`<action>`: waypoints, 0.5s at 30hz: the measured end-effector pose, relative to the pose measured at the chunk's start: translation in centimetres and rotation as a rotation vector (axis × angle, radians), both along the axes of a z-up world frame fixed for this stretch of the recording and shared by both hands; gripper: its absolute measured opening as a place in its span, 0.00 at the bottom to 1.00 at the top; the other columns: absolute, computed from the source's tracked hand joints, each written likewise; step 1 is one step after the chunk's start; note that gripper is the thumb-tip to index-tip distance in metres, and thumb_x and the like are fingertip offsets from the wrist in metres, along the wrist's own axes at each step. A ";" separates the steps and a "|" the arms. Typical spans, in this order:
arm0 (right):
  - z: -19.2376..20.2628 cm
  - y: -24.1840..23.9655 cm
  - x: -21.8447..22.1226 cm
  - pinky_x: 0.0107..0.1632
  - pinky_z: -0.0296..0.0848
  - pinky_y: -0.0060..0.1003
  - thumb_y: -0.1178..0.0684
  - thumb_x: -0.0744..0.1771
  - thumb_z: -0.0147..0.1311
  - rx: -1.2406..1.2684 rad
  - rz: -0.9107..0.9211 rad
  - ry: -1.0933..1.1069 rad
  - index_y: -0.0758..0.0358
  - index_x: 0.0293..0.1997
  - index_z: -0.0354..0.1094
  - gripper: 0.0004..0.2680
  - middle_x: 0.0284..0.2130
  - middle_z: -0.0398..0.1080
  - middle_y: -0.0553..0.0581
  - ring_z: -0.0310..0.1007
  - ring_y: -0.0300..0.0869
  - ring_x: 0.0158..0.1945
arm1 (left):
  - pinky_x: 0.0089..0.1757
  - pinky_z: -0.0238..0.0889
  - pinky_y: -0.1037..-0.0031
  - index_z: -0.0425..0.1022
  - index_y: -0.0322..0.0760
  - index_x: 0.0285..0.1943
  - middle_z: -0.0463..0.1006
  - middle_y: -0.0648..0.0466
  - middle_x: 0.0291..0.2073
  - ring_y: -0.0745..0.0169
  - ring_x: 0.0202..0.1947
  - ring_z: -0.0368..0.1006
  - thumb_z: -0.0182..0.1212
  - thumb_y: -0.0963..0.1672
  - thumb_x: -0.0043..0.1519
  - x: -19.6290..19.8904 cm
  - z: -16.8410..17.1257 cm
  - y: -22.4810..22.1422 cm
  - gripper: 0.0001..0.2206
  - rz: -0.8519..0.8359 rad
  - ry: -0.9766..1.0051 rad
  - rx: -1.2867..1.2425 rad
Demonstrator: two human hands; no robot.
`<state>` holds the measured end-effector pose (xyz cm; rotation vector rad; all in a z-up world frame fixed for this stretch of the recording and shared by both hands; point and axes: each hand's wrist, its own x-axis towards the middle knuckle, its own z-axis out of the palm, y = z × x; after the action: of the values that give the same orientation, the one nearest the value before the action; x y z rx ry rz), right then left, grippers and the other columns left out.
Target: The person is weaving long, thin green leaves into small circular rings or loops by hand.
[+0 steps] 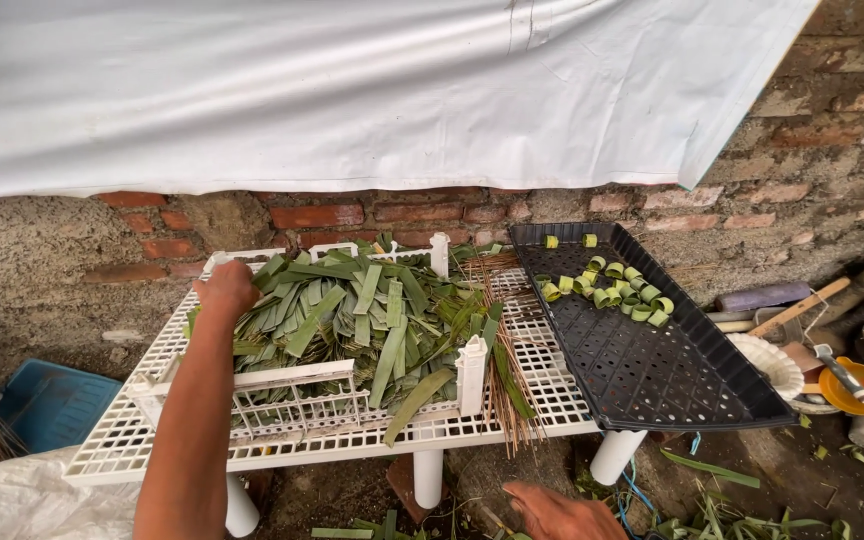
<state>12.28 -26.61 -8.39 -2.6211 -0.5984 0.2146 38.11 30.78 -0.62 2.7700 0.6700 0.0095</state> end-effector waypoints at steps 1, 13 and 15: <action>-0.3 -0.1 0.1 0.35 0.80 0.42 0.43 0.68 0.53 0.051 0.059 -0.099 0.33 0.64 0.64 0.16 0.49 0.81 0.36 0.84 0.32 0.39 | 0.60 0.48 0.44 0.78 0.37 0.34 0.80 0.50 0.33 0.48 0.40 0.75 0.64 0.42 0.63 -0.1 0.3 -0.2 0.05 0.012 -0.035 0.057; 3.7 1.8 -0.9 0.33 0.78 0.53 0.48 0.70 0.46 0.106 0.176 -0.185 0.45 0.63 0.64 0.13 0.46 0.80 0.54 0.83 0.52 0.33 | 0.29 0.66 0.68 0.71 0.25 0.43 0.73 0.43 0.34 0.53 0.28 0.70 0.57 0.36 0.63 -8.3 10.9 -2.3 0.03 0.087 -0.377 -0.410; 4.9 2.3 -1.8 0.33 0.83 0.51 0.52 0.70 0.48 0.162 0.202 -0.225 0.48 0.62 0.66 0.13 0.43 0.81 0.54 0.83 0.47 0.30 | 0.28 0.71 0.70 0.70 0.17 0.57 0.74 0.38 0.41 0.53 0.27 0.71 0.57 0.37 0.67 -12.6 13.5 -5.5 0.12 0.052 -0.444 -0.726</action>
<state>10.47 -24.32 -3.45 -2.4445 -0.9186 -0.0672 25.51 25.27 12.92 1.9596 0.4938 0.3154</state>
